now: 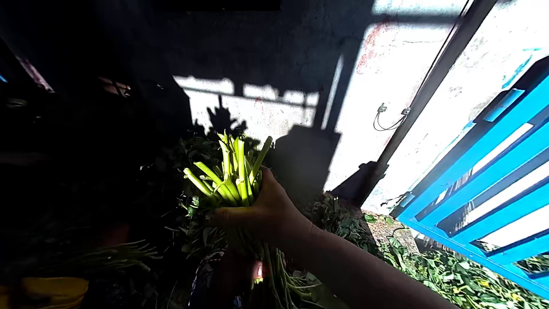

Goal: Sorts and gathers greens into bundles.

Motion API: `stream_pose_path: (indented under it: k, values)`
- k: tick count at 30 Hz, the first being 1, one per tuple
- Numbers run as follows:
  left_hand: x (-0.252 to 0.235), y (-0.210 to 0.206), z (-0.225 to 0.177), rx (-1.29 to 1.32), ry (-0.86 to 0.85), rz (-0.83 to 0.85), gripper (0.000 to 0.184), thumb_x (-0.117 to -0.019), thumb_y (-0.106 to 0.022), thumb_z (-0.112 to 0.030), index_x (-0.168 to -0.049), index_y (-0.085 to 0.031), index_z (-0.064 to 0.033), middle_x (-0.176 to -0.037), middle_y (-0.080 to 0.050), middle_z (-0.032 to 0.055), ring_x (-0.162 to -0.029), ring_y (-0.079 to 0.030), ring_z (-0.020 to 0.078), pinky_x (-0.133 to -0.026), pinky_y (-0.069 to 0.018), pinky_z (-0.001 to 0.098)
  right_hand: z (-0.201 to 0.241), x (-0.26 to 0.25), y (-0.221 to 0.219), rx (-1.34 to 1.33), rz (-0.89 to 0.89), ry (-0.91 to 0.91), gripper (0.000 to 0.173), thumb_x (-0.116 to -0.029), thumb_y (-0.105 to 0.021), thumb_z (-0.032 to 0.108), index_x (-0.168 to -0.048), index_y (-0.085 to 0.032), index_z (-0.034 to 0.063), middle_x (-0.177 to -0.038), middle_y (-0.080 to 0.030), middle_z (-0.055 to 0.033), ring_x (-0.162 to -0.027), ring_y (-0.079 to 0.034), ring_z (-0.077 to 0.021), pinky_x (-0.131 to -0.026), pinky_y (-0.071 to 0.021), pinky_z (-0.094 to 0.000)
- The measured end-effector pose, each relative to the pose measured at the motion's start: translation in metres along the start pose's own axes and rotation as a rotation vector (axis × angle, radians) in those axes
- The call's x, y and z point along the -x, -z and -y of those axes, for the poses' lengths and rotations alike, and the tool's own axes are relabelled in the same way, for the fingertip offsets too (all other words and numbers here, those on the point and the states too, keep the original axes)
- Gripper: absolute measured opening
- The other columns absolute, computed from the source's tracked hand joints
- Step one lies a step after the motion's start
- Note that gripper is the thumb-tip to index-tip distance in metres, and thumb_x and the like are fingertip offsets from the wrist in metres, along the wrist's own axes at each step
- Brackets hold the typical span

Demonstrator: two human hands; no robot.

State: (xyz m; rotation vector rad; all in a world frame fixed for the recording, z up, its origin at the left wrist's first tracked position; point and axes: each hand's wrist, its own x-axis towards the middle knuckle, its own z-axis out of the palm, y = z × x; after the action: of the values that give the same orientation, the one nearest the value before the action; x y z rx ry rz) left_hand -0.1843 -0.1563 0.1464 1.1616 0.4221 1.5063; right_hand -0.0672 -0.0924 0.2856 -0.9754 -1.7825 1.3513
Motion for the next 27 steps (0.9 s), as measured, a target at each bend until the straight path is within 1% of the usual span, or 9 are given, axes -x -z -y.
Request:
stream_pose_path:
  k: [3,5,8,10,12,15,18,23,27]
  values:
    - [-0.04,0.003,-0.041,-0.269,-0.045,0.123,0.038,-0.076,-0.087,-0.012,-0.111,-0.075,-0.0225,-0.102,-0.076,-0.0065,-0.094,-0.071,0.0042,-0.086,-0.0604,0.0253,0.031,0.01,0.007,-0.049,-0.1,0.179,0.086,-0.0666,-0.096,0.032,-0.135,-0.046,0.0191,-0.091,-0.068,-0.0032,-0.077,-0.069,-0.0122,-0.062,-0.0601,-0.033]
    - [-0.061,-0.001,-0.084,-0.53,-0.123,0.203,0.038,-0.0769,-0.089,-0.02,-0.112,-0.074,-0.0259,-0.102,-0.075,-0.0118,-0.095,-0.07,0.0,-0.085,-0.0602,0.0216,0.044,0.016,0.008,-0.235,-0.103,0.445,0.083,-0.0694,-0.093,0.015,-0.137,-0.046,0.0151,-0.094,-0.068,-0.0038,-0.077,-0.069,-0.0114,-0.061,-0.0606,-0.0281]
    - [-0.074,-0.012,-0.143,-0.823,-0.182,0.303,0.035,-0.0783,-0.086,-0.021,-0.109,-0.07,-0.0226,-0.094,-0.071,-0.0143,-0.086,-0.066,-0.0051,-0.073,-0.0577,0.0153,0.029,0.022,0.008,-0.432,-0.036,0.618,0.089,-0.0729,-0.088,0.004,-0.147,-0.039,0.0119,-0.108,-0.068,-0.0051,-0.095,-0.07,-0.0137,-0.079,-0.0633,-0.0312]
    - [-0.081,0.001,-0.156,-1.049,-0.045,0.367,0.04,-0.0744,-0.089,-0.031,-0.109,-0.071,-0.0222,-0.09,-0.071,-0.0121,-0.08,-0.067,-0.0032,-0.067,-0.0593,0.0184,-0.009,0.03,0.001,-0.479,-0.031,0.605,0.047,-0.0796,-0.085,0.004,-0.123,-0.066,0.0034,-0.102,-0.075,-0.0062,-0.095,-0.072,-0.0134,-0.086,-0.0624,-0.0328]
    - [-0.075,0.025,-0.137,-1.276,0.168,0.388,0.053,-0.0667,-0.09,-0.043,-0.112,-0.069,-0.0248,-0.093,-0.072,-0.0122,-0.084,-0.069,-0.0007,-0.073,-0.0623,0.0256,-0.054,0.039,-0.005,-0.465,-0.009,0.487,0.027,-0.0841,-0.082,0.005,-0.108,-0.072,-0.0001,-0.099,-0.076,-0.0048,-0.094,-0.073,-0.0113,-0.09,-0.0618,-0.0324]
    - [-0.03,0.06,-0.064,-1.045,0.396,0.366,0.069,-0.0704,-0.092,-0.032,-0.129,-0.064,-0.0089,-0.114,-0.072,-0.0013,-0.104,-0.068,0.0058,-0.095,-0.0585,0.0329,-0.109,0.057,-0.022,-0.518,-0.145,0.242,0.053,-0.0761,-0.086,0.005,-0.121,-0.06,-0.0058,-0.105,-0.074,-0.0053,-0.1,-0.071,-0.0098,-0.093,-0.0603,-0.0311]
    - [0.013,0.045,-0.001,-0.9,0.278,0.154,0.066,-0.0676,-0.095,-0.027,-0.122,-0.065,-0.0041,-0.11,-0.074,-0.0001,-0.104,-0.068,0.0035,-0.096,-0.0578,0.0294,-0.145,0.056,-0.03,-0.58,-0.297,0.189,0.106,-0.0653,-0.097,0.019,-0.144,-0.032,-0.0089,-0.122,-0.067,-0.0132,-0.11,-0.068,-0.0155,-0.098,-0.0593,-0.0352]
    - [0.008,0.033,0.014,-0.995,0.331,0.011,0.075,-0.0604,-0.097,-0.035,-0.122,-0.064,-0.007,-0.106,-0.073,-0.0016,-0.101,-0.069,0.0043,-0.093,-0.0587,0.03,-0.121,0.04,-0.046,-0.437,-0.696,0.012,0.102,-0.0568,-0.098,0.014,-0.141,-0.042,-0.0057,-0.112,-0.07,-0.0117,-0.1,-0.071,-0.0133,-0.088,-0.0615,-0.0289]
    - [0.012,0.016,0.019,-1.293,0.397,-0.165,0.066,-0.068,-0.088,-0.041,-0.116,-0.064,-0.0026,-0.094,-0.073,0.007,-0.088,-0.072,0.0186,-0.08,-0.0599,0.0457,-0.125,0.033,-0.05,-0.424,-0.678,0.044,0.114,-0.0551,-0.098,0.009,-0.148,-0.032,-0.0061,-0.117,-0.069,-0.0133,-0.102,-0.071,-0.014,-0.089,-0.062,-0.0295]
